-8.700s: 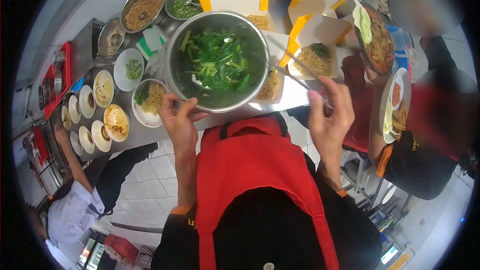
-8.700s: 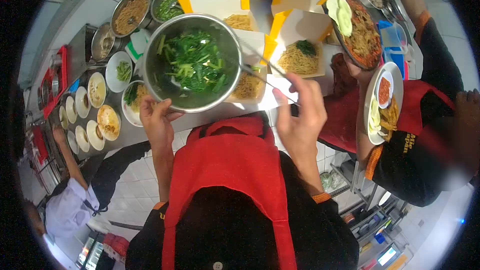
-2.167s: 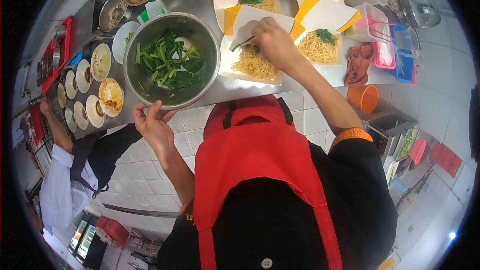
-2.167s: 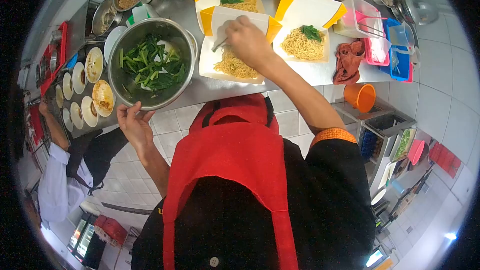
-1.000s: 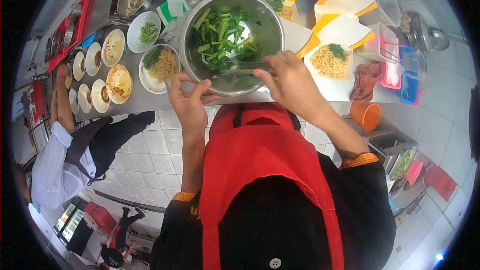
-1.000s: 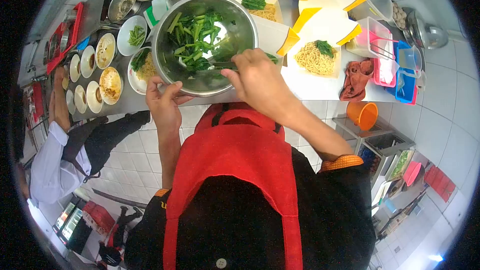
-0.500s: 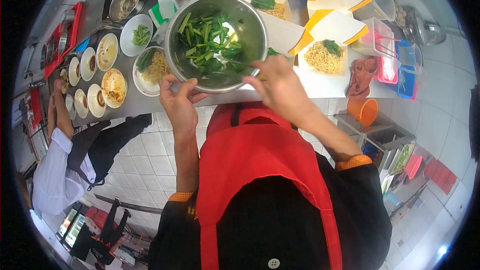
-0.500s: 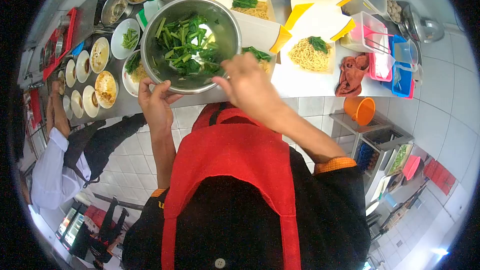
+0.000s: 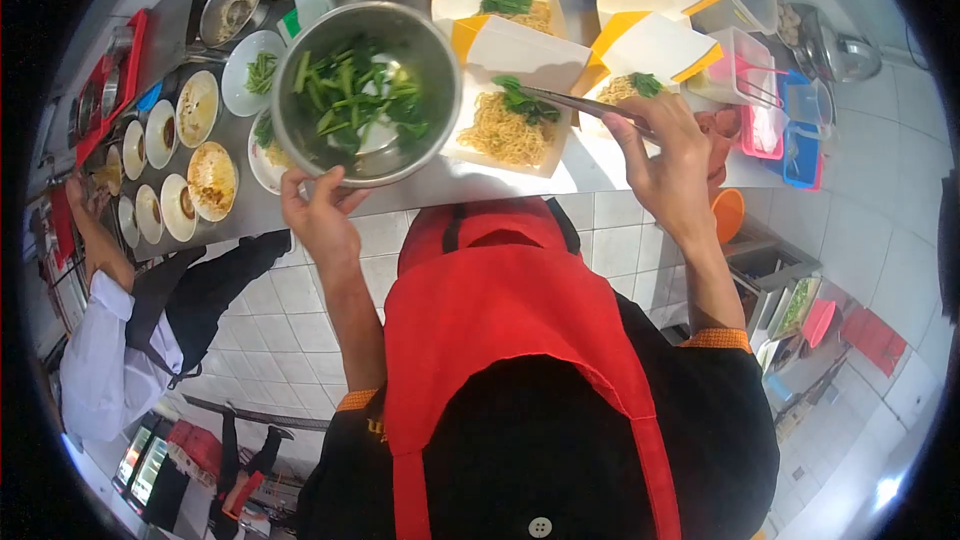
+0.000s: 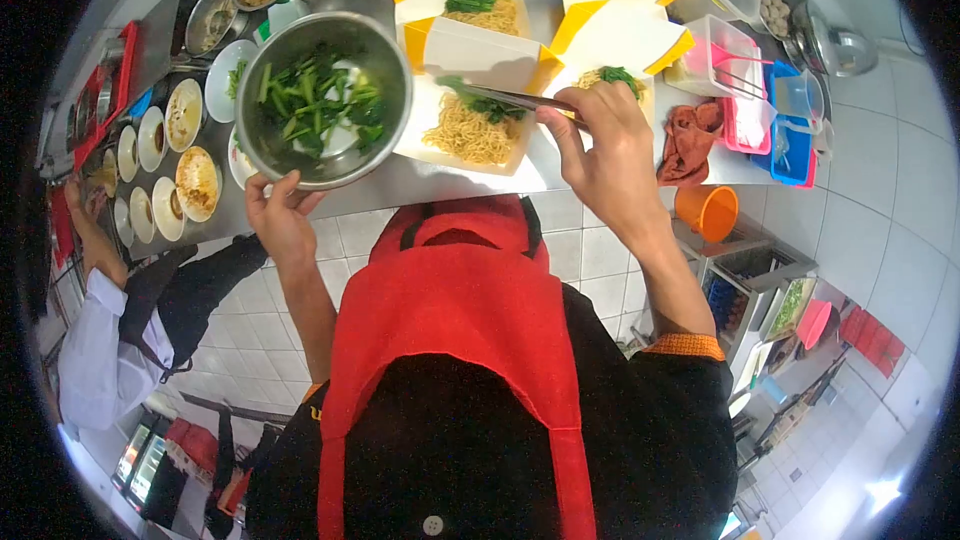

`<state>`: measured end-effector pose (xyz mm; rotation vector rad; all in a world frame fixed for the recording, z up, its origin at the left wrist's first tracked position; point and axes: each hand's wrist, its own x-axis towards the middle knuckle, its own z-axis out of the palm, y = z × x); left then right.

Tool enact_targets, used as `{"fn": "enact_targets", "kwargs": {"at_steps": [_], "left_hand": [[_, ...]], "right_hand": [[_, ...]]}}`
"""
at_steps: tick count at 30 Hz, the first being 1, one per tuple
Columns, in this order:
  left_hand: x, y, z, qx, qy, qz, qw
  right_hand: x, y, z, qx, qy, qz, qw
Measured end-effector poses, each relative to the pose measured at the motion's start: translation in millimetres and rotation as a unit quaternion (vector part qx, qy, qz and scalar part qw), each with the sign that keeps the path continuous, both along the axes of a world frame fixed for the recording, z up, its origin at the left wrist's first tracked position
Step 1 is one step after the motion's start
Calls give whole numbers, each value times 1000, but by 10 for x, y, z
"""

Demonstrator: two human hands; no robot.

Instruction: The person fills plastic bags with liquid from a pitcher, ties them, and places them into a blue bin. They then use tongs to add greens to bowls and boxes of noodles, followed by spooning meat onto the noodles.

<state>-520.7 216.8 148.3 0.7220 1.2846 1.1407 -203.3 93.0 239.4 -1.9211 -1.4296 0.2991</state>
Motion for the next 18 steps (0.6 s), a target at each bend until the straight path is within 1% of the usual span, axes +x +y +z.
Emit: {"fn": "enact_targets", "kwargs": {"at_steps": [2, 3, 5, 6, 8, 10, 11, 13, 14, 16, 18], "left_hand": [[-80, 10, 11, 4, 23, 22, 999], [-145, 26, -22, 1, 22, 19, 1000], [-174, 12, 17, 4, 23, 22, 999], [-189, 17, 35, 8, 27, 32, 999], [-260, 2, 8, 9, 35, 17, 999], [-260, 4, 1, 17, 30, 27, 999], [-264, 7, -9, 18, 28, 21, 999], [-271, 12, -40, 4, 34, 10, 999], [-230, 4, -30, 4, 24, -2, 1000], [-152, -1, 12, 9, 26, -6, 1000], [-90, 6, 30, 12, 19, -30, 999]], "right_hand": [[168, -54, -363, -28, -108, 37, 993], [188, -61, -529, -26, -126, 56, 990], [186, -112, -830, -44, -148, 46, 987], [173, -93, -850, -60, -166, 40, 984], [173, -120, -758, -76, -152, 36, 985], [175, -125, -716, -53, -115, 4, 992], [176, -113, -794, -53, -116, -2, 992], [149, -61, -1115, -7, -96, 26, 995], [141, -79, -1218, -45, -80, 40, 995], [72, -111, -1047, -52, -96, 11, 994], [81, -171, -739, -53, -123, -12, 991]]}}
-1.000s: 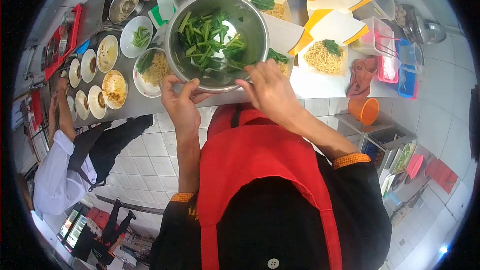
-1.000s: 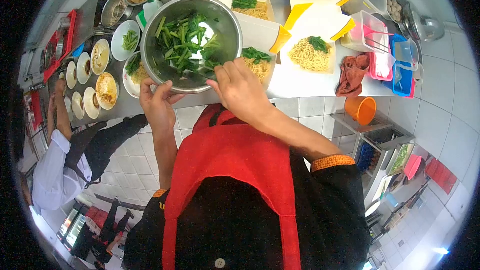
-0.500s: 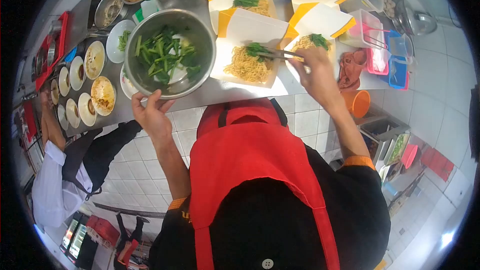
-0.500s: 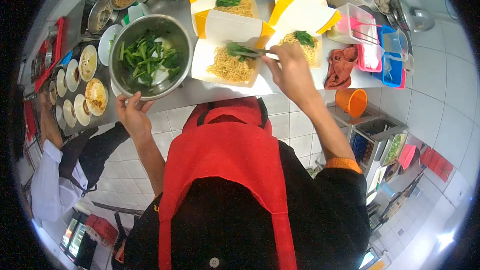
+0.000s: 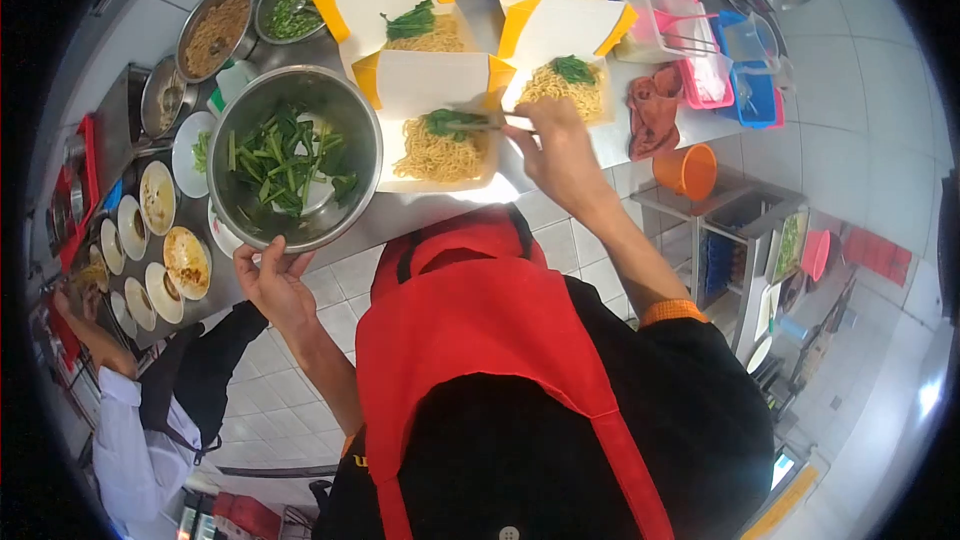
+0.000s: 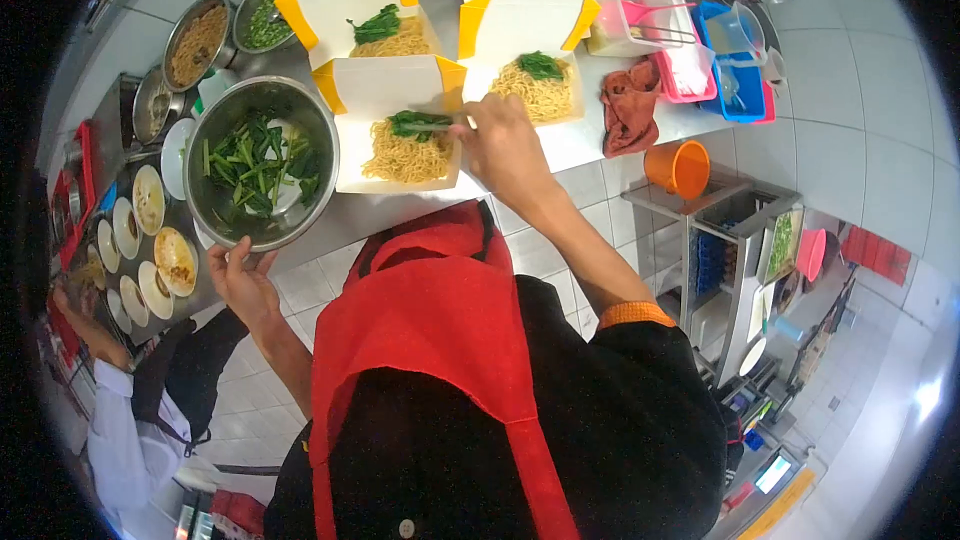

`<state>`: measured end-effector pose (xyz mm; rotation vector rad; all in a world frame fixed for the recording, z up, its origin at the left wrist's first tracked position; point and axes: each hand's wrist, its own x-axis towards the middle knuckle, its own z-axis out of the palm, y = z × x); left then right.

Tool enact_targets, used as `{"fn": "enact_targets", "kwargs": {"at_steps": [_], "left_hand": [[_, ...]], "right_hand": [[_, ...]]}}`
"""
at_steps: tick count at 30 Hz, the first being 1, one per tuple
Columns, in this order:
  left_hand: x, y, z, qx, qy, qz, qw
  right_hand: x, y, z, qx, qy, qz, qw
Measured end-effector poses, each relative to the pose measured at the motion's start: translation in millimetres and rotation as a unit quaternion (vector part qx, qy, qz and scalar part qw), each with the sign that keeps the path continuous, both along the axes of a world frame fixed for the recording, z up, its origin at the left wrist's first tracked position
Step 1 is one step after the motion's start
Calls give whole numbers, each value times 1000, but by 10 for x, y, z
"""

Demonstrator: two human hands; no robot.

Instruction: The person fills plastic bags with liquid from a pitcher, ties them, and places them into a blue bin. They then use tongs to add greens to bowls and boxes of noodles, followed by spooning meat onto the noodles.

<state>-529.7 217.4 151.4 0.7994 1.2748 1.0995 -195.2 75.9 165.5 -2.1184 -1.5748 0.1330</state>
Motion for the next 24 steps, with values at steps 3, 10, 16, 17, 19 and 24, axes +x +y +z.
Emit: {"fn": "enact_targets", "kwargs": {"at_steps": [3, 10, 16, 17, 19, 24], "left_hand": [[90, -32, 108, 1, -10, -11, 1000], [422, -71, 191, 10, -47, -82, 995], [601, -129, 320, 18, -75, -116, 990], [608, -132, 319, 16, -74, -119, 990], [639, -156, 331, 27, -65, -122, 990], [628, -144, 339, 41, -50, -140, 988]], "right_hand": [[-7, -34, 545, 77, 57, -67, 993], [-237, 98, 943, 51, 42, 50, 997], [-310, 252, 948, -2, -12, 153, 988], [-305, 259, 1005, -3, -9, 155, 988], [-263, 260, 1157, -14, 1, 116, 993], [-294, 258, 874, -63, 121, 110, 985]]}}
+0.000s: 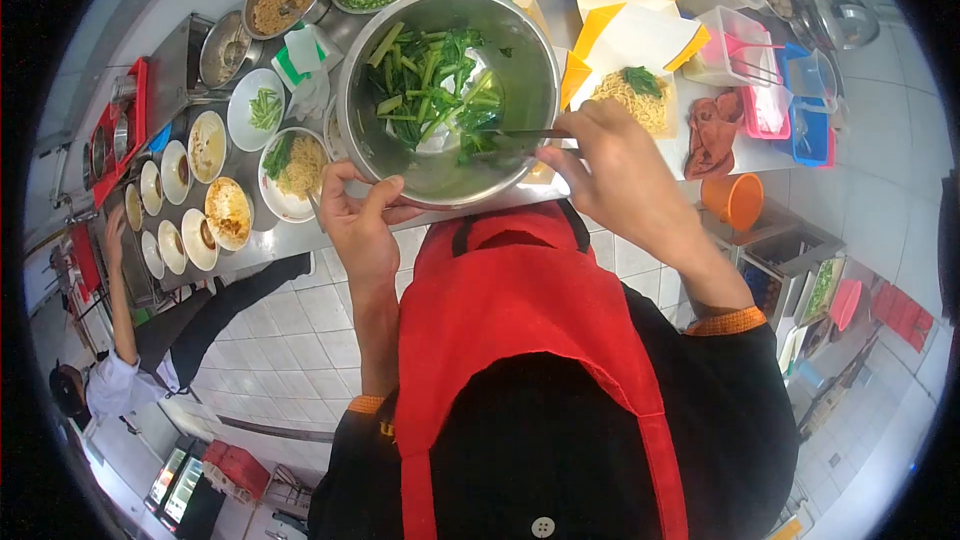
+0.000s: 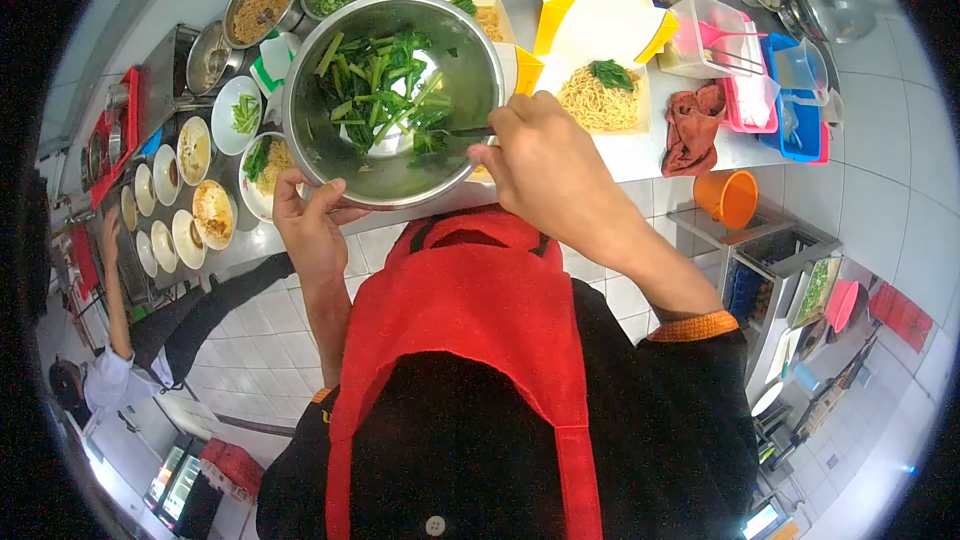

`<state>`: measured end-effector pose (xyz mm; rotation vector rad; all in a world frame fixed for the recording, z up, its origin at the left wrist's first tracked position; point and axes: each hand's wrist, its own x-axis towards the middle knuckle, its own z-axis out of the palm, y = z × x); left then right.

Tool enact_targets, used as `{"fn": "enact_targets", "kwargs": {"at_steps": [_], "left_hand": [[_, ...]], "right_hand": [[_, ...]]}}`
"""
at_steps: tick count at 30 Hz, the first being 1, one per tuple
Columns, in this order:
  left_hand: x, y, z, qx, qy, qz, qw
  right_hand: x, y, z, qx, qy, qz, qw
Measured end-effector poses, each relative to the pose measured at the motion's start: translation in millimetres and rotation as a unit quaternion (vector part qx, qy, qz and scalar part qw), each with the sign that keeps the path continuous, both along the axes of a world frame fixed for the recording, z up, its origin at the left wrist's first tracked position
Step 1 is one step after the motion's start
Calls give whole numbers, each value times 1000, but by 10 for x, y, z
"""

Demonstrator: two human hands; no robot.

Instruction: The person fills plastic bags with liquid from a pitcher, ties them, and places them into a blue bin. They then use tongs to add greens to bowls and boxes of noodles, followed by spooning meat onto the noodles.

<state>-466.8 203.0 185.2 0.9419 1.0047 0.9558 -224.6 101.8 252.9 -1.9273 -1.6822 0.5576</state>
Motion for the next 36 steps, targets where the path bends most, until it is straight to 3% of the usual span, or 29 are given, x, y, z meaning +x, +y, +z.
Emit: {"fn": "enact_targets", "kwargs": {"at_steps": [3, 6, 8, 13, 14, 16, 18, 21, 23, 25, 26, 27, 28, 31, 33, 35, 36], "left_hand": [[24, 6, -10, 9, 8, -3, 1000], [45, 11, -36, 3, 13, 6, 1000], [60, 21, -44, -22, 10, 34, 999], [-39, 99, -114, -20, 55, 70, 996], [-53, 117, -91, -21, 64, 76, 995], [-107, 163, -120, -16, 55, 66, 996], [-164, 192, -122, -7, 51, 64, 997], [-257, 252, -118, 0, 43, 59, 997], [-266, 263, -75, -9, 50, 71, 996], [-253, 263, 0, -34, 62, 86, 994], [-254, 270, -21, -50, 74, 87, 992], [-313, 319, -138, -70, 46, 80, 993], [-357, 365, -133, -78, 16, 79, 994], [-387, 490, -47, -80, -61, 98, 990], [-451, 626, -2, -87, -93, 105, 986], [-729, 919, -25, -20, -111, 100, 989], [-879, 1107, -21, -38, -101, 147, 983]], "right_hand": [[9, 17, -156, 22, -74, 5, 997], [161, -49, -19, 37, -32, -34, 998], [351, -176, 149, 50, 90, -139, 985], [1062, -611, 143, 72, -29, -287, 955], [1286, -673, -17, 88, -114, -257, 956], [1654, -754, -485, 69, -143, -274, 949], [1947, -839, -944, 62, -193, -216, 955], [2017, -968, -923, 81, -188, -234, 951], [1867, -963, -484, 102, -223, -279, 929], [1607, -817, -9, 108, -127, -323, 931], [1500, -746, 51, 152, -30, -299, 942], [1115, -535, 280, 124, 130, -330, 927], [725, -143, 257, 149, -9, -158, 976], [12, 536, 63, 172, -20, -21, 985], [-230, 859, -7, 207, -10, 5, 978], [-199, 1118, 39, 210, -19, -2, 977], [-168, 1239, 51, 219, -22, -8, 975]]}}
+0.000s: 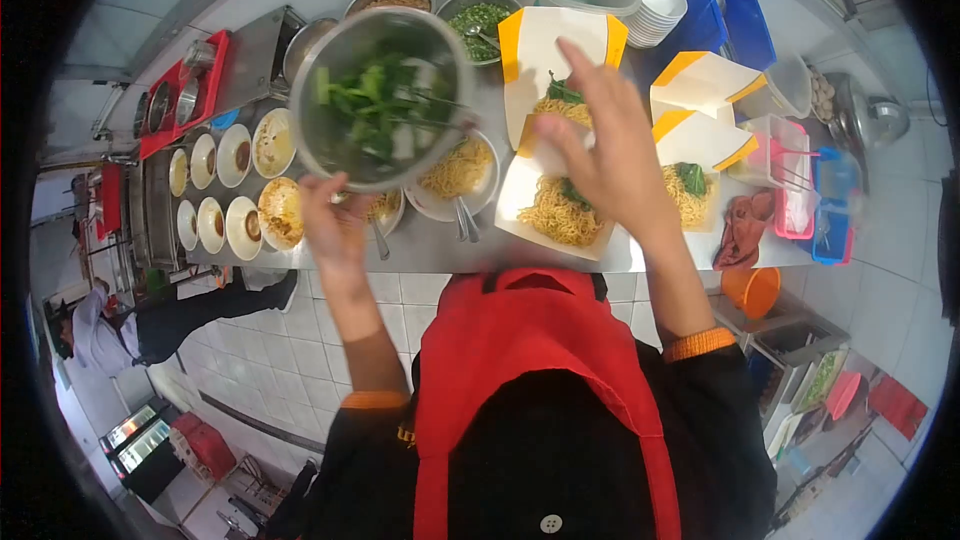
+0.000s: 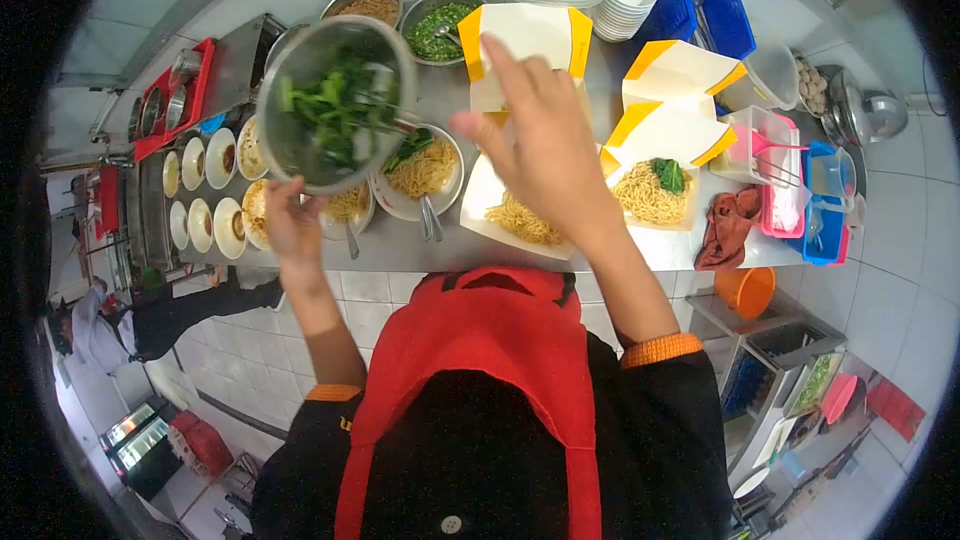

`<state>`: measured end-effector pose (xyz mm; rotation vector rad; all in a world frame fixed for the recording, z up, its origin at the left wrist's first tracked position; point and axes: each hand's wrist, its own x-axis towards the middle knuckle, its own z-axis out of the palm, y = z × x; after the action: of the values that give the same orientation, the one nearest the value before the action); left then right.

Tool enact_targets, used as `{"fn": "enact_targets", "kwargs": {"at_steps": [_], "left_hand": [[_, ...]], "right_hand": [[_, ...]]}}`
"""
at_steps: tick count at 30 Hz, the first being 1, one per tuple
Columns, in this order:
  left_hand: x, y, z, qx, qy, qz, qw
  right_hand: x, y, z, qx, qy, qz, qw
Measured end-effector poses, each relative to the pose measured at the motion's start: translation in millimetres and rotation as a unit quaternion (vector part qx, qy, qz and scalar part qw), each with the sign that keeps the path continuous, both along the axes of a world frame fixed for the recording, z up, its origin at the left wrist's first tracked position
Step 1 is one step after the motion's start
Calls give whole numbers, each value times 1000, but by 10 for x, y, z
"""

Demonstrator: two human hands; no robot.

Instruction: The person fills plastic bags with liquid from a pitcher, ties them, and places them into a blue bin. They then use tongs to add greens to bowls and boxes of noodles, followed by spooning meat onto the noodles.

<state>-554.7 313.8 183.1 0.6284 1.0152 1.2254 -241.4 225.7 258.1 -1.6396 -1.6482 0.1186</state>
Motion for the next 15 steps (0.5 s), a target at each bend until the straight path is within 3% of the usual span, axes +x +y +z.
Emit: {"fn": "enact_targets", "kwargs": {"at_steps": [2, 3, 6, 8, 11, 14, 15], "left_hand": [[-318, 467, -25, 0, 40, 74, 996], [-501, 749, -56, 22, 70, 102, 992], [-1271, 1772, -423, 32, 27, 135, 990], [-1500, 2269, -531, 26, 27, 145, 989], [-1662, 2839, -594, -2, -36, 178, 983], [-1755, 3224, -936, 20, -123, 122, 985], [-1558, 3183, -931, 58, -97, 182, 977]], "right_hand": [[107, 193, -46, -6, -13, -20, 1000], [149, 298, -120, -53, 38, -14, 998], [20, 552, -244, -147, 91, -2, 985], [-151, 795, -441, -175, 123, 91, 973], [-445, 1385, -695, -166, 63, 139, 974], [-695, 2094, -1051, -148, -19, 134, 980], [-764, 2313, -1186, -139, -27, 133, 981]]}}
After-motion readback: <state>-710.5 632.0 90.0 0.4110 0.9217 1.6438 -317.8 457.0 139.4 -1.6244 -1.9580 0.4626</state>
